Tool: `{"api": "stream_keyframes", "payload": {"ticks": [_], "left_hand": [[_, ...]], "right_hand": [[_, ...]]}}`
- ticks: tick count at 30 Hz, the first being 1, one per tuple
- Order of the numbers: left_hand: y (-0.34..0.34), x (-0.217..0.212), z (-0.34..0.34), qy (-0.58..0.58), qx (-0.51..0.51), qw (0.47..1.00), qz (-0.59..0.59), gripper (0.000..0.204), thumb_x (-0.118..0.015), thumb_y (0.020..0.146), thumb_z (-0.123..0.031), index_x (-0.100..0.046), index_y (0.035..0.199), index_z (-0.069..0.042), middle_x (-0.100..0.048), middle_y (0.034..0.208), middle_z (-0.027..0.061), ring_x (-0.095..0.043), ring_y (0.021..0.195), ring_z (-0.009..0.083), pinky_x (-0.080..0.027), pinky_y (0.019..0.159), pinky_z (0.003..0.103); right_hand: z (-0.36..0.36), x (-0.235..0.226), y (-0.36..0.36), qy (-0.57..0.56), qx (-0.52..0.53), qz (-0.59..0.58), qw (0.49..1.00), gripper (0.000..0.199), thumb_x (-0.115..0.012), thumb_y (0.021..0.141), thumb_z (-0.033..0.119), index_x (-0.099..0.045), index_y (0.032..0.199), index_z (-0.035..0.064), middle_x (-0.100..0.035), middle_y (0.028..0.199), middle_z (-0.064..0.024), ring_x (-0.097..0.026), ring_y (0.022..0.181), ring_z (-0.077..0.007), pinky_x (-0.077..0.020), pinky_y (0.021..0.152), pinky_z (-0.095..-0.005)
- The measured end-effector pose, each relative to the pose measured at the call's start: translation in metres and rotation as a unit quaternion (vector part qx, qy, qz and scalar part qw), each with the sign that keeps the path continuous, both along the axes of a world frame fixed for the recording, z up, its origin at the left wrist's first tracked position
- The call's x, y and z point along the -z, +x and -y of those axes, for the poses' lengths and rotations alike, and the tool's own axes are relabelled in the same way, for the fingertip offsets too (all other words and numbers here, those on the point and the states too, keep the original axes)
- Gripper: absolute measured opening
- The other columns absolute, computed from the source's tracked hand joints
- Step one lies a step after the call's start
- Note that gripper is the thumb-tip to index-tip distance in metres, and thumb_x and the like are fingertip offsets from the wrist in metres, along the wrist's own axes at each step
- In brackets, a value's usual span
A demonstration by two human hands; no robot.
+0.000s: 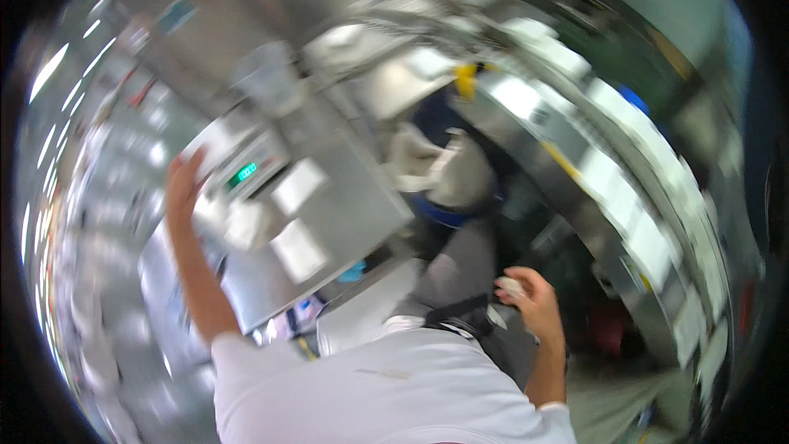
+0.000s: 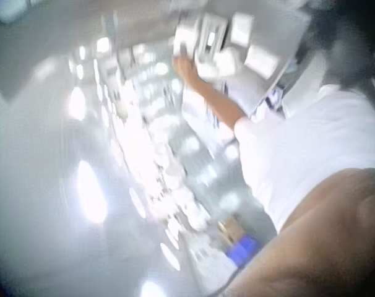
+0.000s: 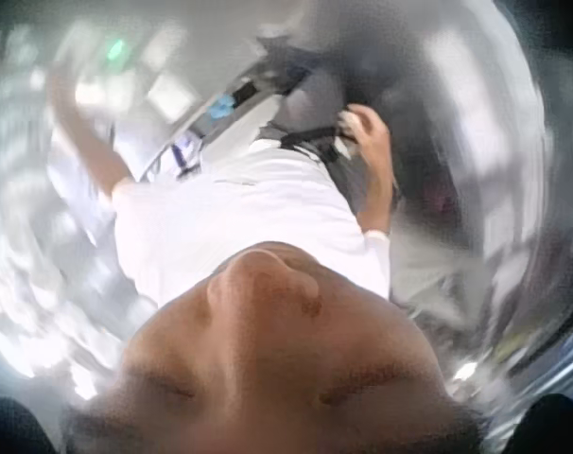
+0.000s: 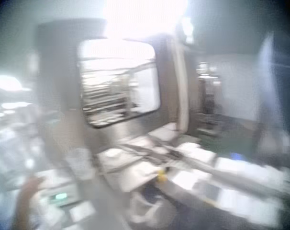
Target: The person picks up white rectangular items from a conveyor belt, places some into a large sack, and sets others on a digital scale by hand.
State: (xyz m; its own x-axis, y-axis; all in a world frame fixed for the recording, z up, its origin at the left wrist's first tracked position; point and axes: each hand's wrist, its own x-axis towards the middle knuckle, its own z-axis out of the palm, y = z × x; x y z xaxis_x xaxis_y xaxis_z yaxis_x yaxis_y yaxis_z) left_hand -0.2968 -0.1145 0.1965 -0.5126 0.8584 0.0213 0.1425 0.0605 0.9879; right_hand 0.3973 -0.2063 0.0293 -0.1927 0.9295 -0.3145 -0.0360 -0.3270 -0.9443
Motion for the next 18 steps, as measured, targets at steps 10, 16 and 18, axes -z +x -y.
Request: {"api": "stream_keyframes", "payload": {"ticks": [10,16,18], "left_hand": [[-0.084,0.064,-0.085,-0.117,-0.083,0.988,-0.062,0.039,-0.084,0.09,-0.021,-0.064,0.114,0.002,-0.07,0.105,0.0115,-0.073,0.094,0.0207,-0.065,0.082,0.037],[-0.094,0.066,-0.083,-0.159,-0.125,0.971,-0.124,0.068,-0.085,0.081,-0.055,-0.069,0.099,0.009,-0.07,0.094,0.0189,-0.073,0.077,0.0261,-0.065,0.066,0.035],[-0.08,0.056,-0.081,-0.182,-0.132,0.974,-0.012,0.076,-0.083,0.081,-0.061,-0.068,0.106,0.009,-0.069,0.097,0.0192,-0.073,0.079,0.0265,-0.066,0.068,0.036]], "right_hand": [[0.018,-0.002,0.005,-0.023,0.059,0.029,0.998,0.028,-0.066,0.102,0.009,-0.062,0.127,-0.0023,-0.074,0.112,-0.016,-0.073,0.094,-0.0203,-0.0604,0.082,-0.0322],[0.015,0.007,0.009,-0.018,0.077,0.069,0.995,0.027,-0.066,0.102,0.009,-0.062,0.127,-0.001,-0.074,0.112,-0.0148,-0.073,0.095,-0.0193,-0.06,0.082,-0.031],[0.017,0.012,0.009,-0.018,0.084,0.077,0.993,0.027,-0.066,0.102,0.008,-0.062,0.128,-0.0004,-0.074,0.112,-0.0142,-0.073,0.095,-0.0188,-0.0597,0.082,-0.0306]]}}
